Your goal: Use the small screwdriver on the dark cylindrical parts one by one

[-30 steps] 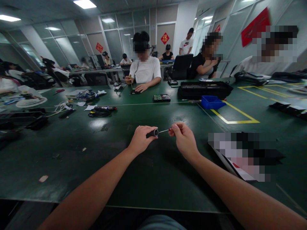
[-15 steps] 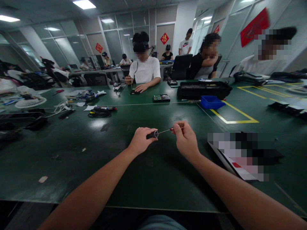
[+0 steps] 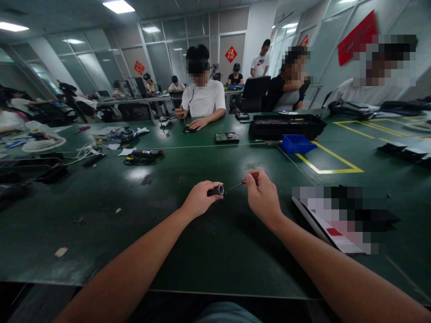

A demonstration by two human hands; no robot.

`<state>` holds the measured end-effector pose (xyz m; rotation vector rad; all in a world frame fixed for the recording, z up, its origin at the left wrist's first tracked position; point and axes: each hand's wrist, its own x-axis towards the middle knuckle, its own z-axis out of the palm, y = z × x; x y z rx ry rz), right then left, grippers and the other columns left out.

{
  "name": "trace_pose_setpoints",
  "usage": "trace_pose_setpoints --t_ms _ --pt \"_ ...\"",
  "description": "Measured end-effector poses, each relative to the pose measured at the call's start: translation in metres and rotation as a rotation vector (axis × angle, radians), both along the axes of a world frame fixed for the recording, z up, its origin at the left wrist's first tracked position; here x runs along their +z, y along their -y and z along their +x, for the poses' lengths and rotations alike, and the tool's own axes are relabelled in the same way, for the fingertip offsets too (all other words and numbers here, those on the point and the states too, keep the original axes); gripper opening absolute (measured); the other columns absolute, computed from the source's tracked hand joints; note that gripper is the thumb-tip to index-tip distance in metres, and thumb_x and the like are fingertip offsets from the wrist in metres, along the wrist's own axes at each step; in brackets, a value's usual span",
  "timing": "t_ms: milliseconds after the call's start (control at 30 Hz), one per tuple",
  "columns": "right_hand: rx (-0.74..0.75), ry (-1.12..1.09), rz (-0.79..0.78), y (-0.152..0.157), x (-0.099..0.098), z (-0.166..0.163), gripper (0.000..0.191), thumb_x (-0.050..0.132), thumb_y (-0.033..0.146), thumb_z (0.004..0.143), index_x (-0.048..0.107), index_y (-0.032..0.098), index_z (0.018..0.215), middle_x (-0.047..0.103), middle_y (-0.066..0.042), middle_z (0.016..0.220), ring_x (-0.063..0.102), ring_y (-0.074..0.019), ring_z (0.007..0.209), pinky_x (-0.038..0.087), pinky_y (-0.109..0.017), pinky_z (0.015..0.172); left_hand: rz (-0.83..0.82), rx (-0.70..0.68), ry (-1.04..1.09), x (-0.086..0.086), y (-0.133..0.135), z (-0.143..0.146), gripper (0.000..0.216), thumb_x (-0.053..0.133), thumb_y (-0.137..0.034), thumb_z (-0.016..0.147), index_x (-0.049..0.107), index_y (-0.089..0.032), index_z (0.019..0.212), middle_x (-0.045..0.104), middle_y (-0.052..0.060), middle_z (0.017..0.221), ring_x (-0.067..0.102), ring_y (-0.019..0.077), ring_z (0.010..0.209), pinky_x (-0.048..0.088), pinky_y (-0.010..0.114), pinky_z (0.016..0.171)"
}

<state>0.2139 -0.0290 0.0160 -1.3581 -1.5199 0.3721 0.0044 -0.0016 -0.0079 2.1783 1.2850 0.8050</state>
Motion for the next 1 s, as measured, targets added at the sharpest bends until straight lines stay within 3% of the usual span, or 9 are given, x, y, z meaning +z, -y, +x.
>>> trace_pose_setpoints --t_ms 200,367,500,600,767,867,1000 --pt "0.001 0.002 0.0 -0.001 -0.001 0.001 0.02 0.046 0.039 0.098 0.056 0.025 0.089 0.069 -0.004 0.08 0.064 -0.0234 0.075 0.043 -0.036 0.07 -0.01 0.075 0.13 0.001 0.001 0.0 0.033 0.077 -0.029 0.084 0.07 -0.022 0.115 0.071 0.006 0.114 0.065 0.0251 0.106 0.05 0.041 0.096" --pt "0.024 -0.011 -0.002 -0.001 -0.002 0.001 0.02 0.046 0.04 0.099 0.057 0.025 0.091 0.069 -0.004 0.081 0.065 -0.0235 0.076 0.045 -0.037 0.071 -0.103 0.152 0.43 0.0 -0.003 -0.002 0.035 0.069 -0.027 0.088 0.06 -0.021 0.122 0.069 0.007 0.114 0.065 0.0211 0.102 0.051 0.037 0.095" --pt "0.045 -0.01 -0.004 0.001 -0.001 0.002 0.02 0.046 0.04 0.1 0.057 0.025 0.093 0.069 -0.005 0.082 0.066 -0.0238 0.077 0.045 -0.036 0.072 -0.3 0.115 0.801 0.012 0.0 -0.001 0.022 0.053 -0.034 0.096 0.054 -0.021 0.113 0.063 0.005 0.098 0.06 0.0144 0.076 0.051 0.029 0.071" --pt "0.066 0.002 -0.003 0.003 0.0 0.002 0.02 0.046 0.04 0.1 0.058 0.025 0.094 0.07 -0.005 0.084 0.067 -0.0241 0.079 0.045 -0.036 0.071 -0.385 0.098 0.928 0.026 0.006 0.001 0.024 0.055 -0.043 0.094 0.053 -0.02 0.098 0.056 0.002 0.086 0.052 0.0114 0.064 0.044 0.024 0.057" --pt "0.059 -0.005 0.031 0.005 0.005 0.001 0.019 0.046 0.038 0.1 0.058 0.025 0.094 0.07 -0.005 0.083 0.067 -0.0241 0.079 0.045 -0.036 0.072 -0.365 0.076 0.707 0.041 0.005 -0.001 0.023 0.064 -0.041 0.088 0.058 -0.019 0.091 0.058 0.002 0.079 0.053 0.0117 0.063 0.04 0.023 0.054" --pt "0.052 -0.008 0.047 0.006 0.006 0.001 0.018 0.047 0.037 0.1 0.058 0.025 0.093 0.07 -0.006 0.084 0.067 -0.024 0.078 0.045 -0.035 0.071 -0.263 0.01 0.373 0.043 0.002 -0.001 0.021 0.061 -0.038 0.09 0.065 -0.019 0.095 0.062 0.002 0.076 0.057 0.0143 0.065 0.044 0.027 0.061" --pt "0.046 0.008 0.057 0.006 0.006 0.001 0.019 0.046 0.037 0.1 0.058 0.024 0.094 0.07 -0.005 0.083 0.066 -0.0231 0.077 0.046 -0.035 0.071 -0.099 -0.058 -0.122 0.039 -0.001 0.007 0.018 0.061 -0.034 0.089 0.073 -0.021 0.096 0.072 0.005 0.096 0.065 0.0204 0.086 0.049 0.033 0.077"
